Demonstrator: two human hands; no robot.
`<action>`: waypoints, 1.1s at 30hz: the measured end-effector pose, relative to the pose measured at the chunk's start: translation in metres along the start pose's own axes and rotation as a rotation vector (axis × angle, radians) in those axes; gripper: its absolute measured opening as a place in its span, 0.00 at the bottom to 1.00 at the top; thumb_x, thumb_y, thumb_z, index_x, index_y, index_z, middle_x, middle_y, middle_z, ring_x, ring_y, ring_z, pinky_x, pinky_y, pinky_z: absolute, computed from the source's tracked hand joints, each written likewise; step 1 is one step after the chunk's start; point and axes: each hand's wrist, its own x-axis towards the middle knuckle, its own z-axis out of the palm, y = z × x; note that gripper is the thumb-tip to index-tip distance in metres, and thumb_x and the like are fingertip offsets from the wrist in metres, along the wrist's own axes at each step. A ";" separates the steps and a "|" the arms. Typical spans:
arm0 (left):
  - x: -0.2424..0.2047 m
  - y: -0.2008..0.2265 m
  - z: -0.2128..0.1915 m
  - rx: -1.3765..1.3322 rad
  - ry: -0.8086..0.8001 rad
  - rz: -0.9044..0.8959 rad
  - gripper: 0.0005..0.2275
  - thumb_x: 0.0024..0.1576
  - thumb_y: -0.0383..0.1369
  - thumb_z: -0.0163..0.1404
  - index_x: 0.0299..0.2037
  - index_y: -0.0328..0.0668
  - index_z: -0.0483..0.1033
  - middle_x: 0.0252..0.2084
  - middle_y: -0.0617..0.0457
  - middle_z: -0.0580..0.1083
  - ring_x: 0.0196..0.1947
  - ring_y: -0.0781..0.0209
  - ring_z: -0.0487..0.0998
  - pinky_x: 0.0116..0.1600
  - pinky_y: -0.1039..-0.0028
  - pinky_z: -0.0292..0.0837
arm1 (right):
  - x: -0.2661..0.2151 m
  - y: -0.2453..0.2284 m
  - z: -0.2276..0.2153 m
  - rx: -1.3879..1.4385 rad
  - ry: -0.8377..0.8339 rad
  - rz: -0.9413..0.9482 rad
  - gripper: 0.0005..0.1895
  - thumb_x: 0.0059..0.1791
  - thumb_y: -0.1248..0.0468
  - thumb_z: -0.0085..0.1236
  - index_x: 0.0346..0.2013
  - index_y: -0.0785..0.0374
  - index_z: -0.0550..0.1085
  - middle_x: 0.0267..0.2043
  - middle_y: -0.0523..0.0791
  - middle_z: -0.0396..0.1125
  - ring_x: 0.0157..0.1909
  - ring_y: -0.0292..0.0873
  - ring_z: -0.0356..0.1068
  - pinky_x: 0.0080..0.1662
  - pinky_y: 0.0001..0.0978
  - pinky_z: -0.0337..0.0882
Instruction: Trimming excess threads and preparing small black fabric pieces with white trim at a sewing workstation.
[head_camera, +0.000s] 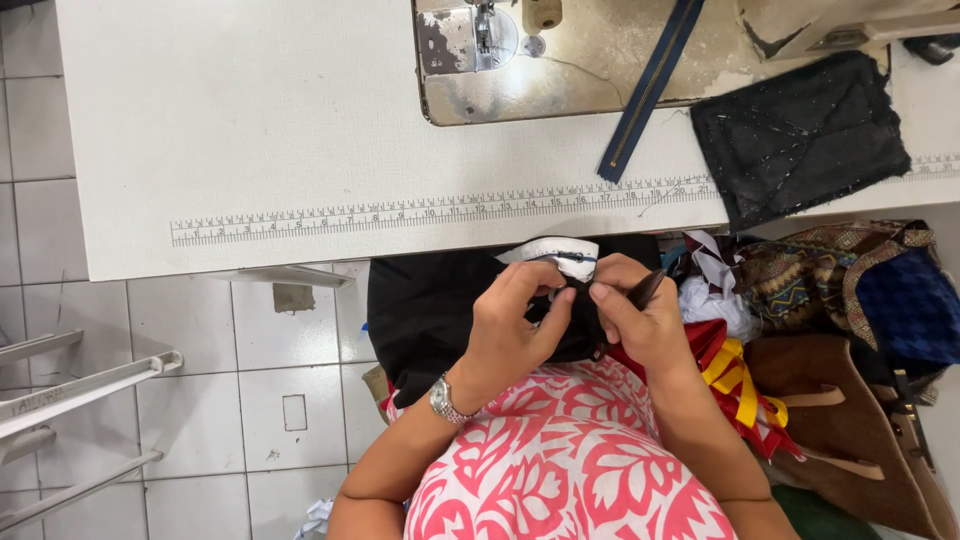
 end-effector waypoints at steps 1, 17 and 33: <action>0.001 0.001 -0.001 0.000 -0.003 -0.004 0.05 0.56 0.27 0.59 0.37 0.39 0.75 0.33 0.51 0.75 0.33 0.53 0.82 0.39 0.74 0.80 | 0.002 -0.009 0.005 0.001 0.003 0.004 0.08 0.51 0.71 0.54 0.29 0.70 0.78 0.22 0.50 0.67 0.08 0.33 0.61 0.17 0.27 0.66; 0.011 -0.006 0.003 -0.138 -0.058 -0.150 0.07 0.58 0.32 0.57 0.31 0.39 0.78 0.38 0.48 0.76 0.34 0.56 0.80 0.39 0.73 0.78 | 0.005 -0.029 0.018 -0.122 0.166 0.110 0.08 0.54 0.70 0.54 0.40 0.77 0.76 0.09 0.47 0.60 0.11 0.33 0.61 0.19 0.20 0.62; 0.033 -0.016 -0.014 -0.674 -0.243 -0.541 0.08 0.59 0.30 0.57 0.34 0.36 0.71 0.20 0.56 0.67 0.22 0.74 0.67 0.28 0.84 0.61 | 0.012 -0.068 0.015 -0.315 -0.057 -0.007 0.20 0.55 0.57 0.48 0.50 0.73 0.74 0.12 0.42 0.58 0.15 0.31 0.63 0.23 0.21 0.65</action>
